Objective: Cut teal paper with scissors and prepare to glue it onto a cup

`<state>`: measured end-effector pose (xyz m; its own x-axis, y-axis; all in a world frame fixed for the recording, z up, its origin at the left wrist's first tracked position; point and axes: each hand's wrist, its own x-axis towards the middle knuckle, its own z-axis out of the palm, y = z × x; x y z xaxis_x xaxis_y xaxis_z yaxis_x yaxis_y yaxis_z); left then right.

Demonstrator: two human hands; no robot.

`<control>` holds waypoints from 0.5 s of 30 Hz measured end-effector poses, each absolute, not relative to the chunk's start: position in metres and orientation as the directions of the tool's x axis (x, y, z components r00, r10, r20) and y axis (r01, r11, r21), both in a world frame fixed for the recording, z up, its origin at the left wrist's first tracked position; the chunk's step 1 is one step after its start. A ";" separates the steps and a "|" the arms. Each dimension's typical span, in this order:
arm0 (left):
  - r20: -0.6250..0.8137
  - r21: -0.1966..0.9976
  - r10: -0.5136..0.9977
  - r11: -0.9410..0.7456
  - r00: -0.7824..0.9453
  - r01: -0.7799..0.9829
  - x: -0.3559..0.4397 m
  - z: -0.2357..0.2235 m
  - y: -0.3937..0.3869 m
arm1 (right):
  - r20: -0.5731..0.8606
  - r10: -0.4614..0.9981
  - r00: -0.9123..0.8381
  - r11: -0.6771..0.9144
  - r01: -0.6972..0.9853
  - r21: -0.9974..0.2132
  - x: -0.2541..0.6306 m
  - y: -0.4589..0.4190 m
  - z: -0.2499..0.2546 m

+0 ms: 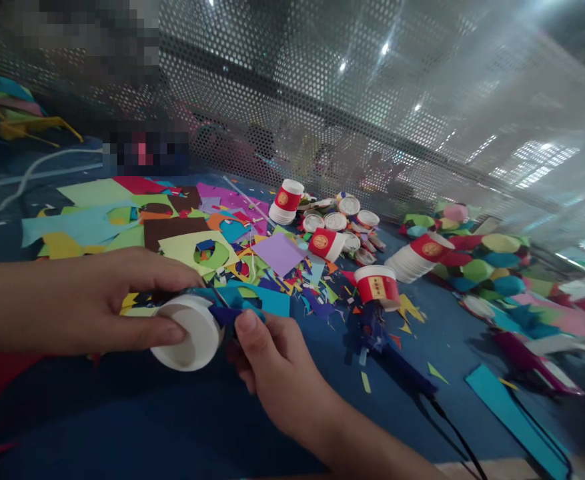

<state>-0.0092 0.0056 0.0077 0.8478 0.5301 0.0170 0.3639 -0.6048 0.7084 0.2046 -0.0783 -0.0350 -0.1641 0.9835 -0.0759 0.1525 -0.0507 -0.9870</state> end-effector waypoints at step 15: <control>-0.037 0.626 0.469 -0.677 0.883 0.386 -0.014 0.021 0.007 | -0.119 0.965 -0.232 -0.080 0.170 -0.982 0.202 -0.083 -0.039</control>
<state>-0.0139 0.0068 0.0213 0.8826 0.4686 -0.0371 0.3860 -0.6774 0.6262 0.2023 -0.0832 -0.0388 -0.2317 0.9655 -0.1193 0.1704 -0.0804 -0.9821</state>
